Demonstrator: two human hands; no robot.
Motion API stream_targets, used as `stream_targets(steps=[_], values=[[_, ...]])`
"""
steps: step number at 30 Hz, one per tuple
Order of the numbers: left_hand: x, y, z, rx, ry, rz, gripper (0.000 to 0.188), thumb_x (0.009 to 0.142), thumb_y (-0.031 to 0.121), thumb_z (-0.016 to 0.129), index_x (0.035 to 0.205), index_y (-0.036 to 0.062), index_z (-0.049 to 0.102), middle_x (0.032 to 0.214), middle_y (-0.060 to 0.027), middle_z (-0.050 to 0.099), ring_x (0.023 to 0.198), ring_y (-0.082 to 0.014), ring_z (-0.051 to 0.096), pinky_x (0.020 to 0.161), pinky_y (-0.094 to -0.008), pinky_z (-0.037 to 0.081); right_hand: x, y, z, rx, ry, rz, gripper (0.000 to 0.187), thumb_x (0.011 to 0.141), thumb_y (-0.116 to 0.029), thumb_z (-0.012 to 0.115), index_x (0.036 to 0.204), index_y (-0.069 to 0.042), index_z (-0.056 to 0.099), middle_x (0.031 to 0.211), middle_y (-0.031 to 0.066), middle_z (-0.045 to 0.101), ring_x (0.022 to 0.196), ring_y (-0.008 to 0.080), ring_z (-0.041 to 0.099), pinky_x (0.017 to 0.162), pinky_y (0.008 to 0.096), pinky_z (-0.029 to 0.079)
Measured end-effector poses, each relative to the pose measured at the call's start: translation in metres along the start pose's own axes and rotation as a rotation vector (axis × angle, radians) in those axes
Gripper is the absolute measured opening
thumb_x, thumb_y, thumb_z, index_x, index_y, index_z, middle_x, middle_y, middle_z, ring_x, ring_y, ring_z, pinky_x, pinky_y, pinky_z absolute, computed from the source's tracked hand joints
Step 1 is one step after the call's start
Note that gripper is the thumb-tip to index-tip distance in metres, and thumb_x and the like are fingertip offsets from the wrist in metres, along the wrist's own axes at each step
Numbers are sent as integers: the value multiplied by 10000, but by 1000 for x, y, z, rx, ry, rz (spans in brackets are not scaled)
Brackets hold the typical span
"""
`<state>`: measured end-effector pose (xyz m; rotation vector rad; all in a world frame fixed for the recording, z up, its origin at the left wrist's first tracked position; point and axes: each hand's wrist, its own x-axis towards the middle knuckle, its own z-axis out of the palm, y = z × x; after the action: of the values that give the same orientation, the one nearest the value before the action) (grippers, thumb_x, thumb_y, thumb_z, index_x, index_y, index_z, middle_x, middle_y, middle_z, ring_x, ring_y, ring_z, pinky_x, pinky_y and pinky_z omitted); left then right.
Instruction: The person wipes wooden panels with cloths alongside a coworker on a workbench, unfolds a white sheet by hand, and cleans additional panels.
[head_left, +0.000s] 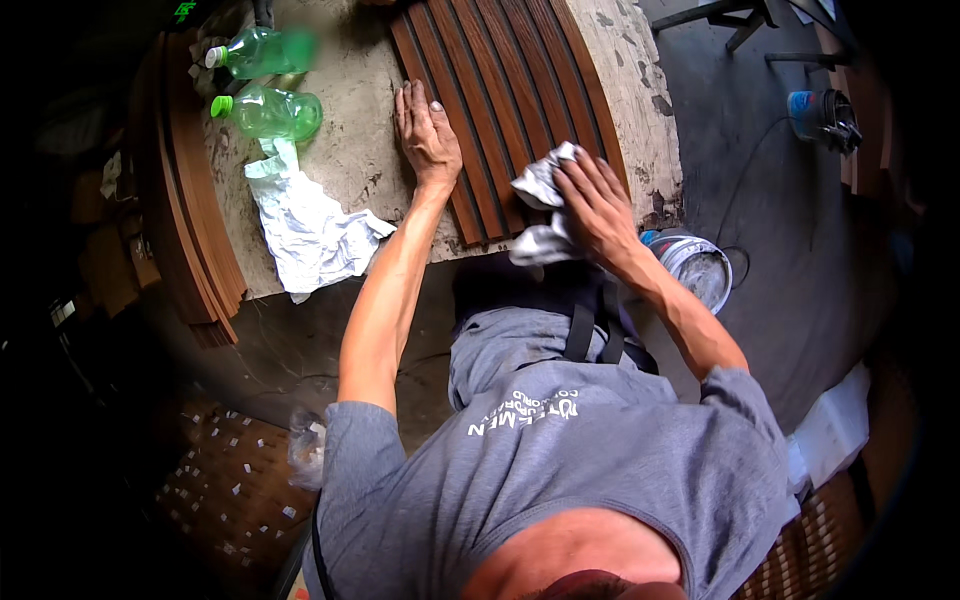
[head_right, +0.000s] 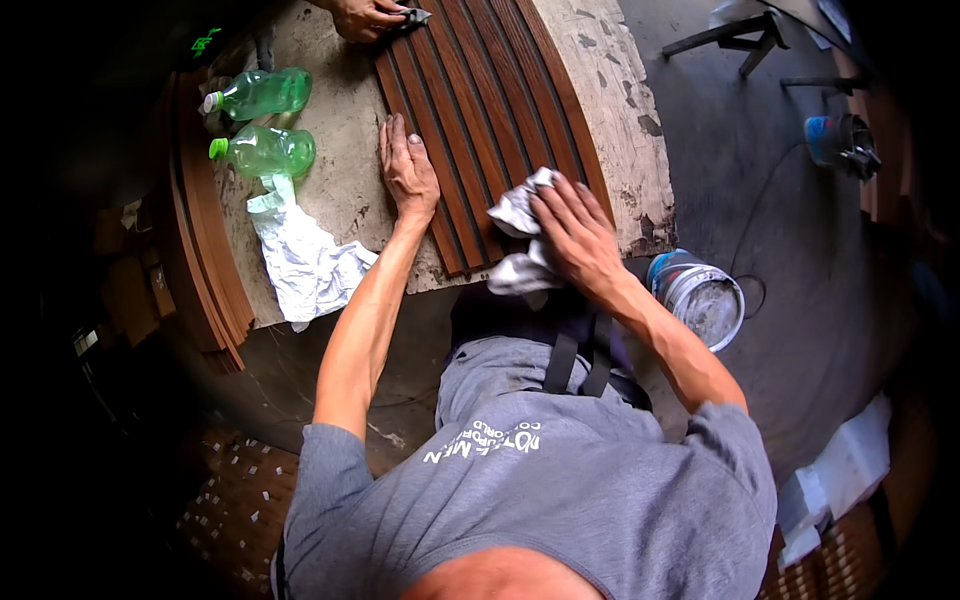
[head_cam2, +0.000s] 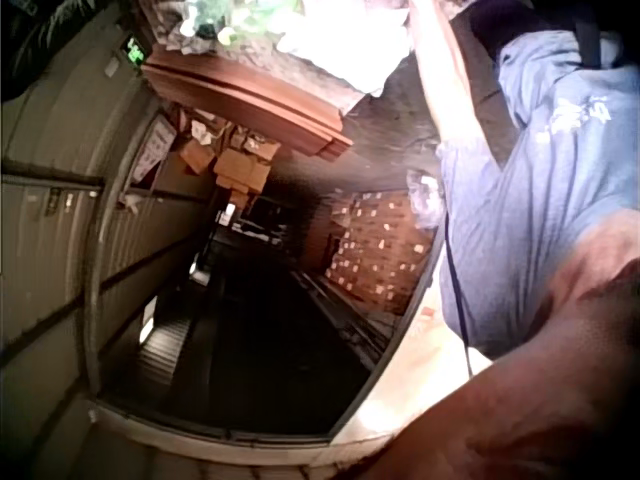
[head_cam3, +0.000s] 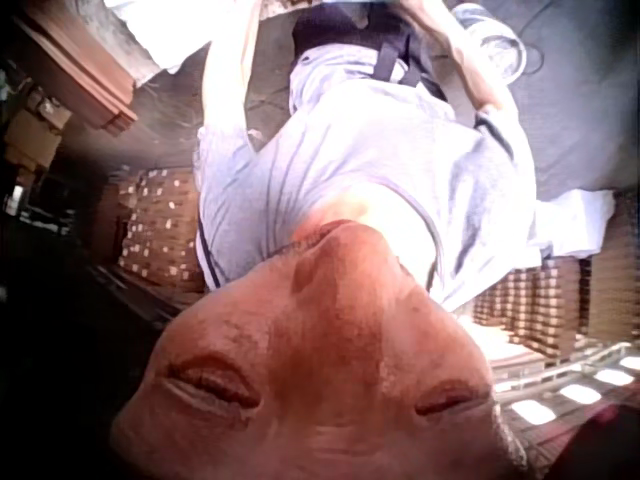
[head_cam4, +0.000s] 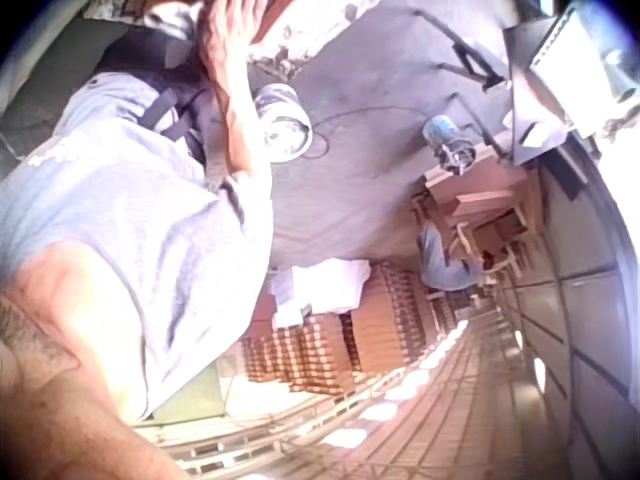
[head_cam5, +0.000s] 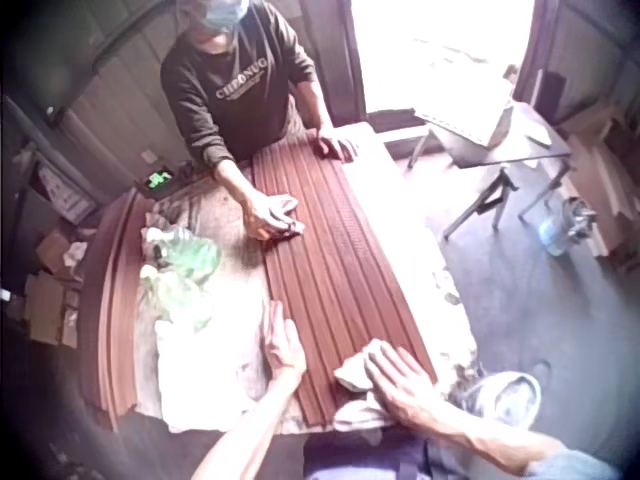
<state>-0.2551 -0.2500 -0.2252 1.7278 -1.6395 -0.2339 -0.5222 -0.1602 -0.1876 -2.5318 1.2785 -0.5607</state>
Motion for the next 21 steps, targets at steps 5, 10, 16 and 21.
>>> stream_targets(steps=[5,10,16,21], values=[[-1,-3,3,11,-4,8,464,1005,244,352,1328,-72,462,1389,-269,452,1347,-414,360,1125,-481,285,30,68,8,-166,45,-32,525,859,-104,490,1377,-22,458,1437,172,449,1405,294,329,1176,440,189],[5,8,12,-15,9,35,435,988,206,382,1330,-46,473,1384,-269,456,1332,-421,376,1119,-480,294,165,107,23,-129,272,170,493,868,-102,475,1347,15,468,1404,222,462,1335,355,407,1129,464,293],[1,-9,0,-26,24,-38,483,1002,282,351,1342,-40,469,1389,-242,466,1332,-395,386,1125,-459,288,80,-4,60,170,178,-136,573,842,-91,449,1403,13,392,1453,249,384,1403,392,289,1153,497,241],[3,5,3,-76,-21,-74,507,1013,312,333,1364,-38,443,1410,-233,446,1359,-393,345,1125,-474,287,22,-28,14,97,-79,-119,469,854,-141,487,1312,-51,520,1391,120,488,1379,293,370,1146,468,253]])
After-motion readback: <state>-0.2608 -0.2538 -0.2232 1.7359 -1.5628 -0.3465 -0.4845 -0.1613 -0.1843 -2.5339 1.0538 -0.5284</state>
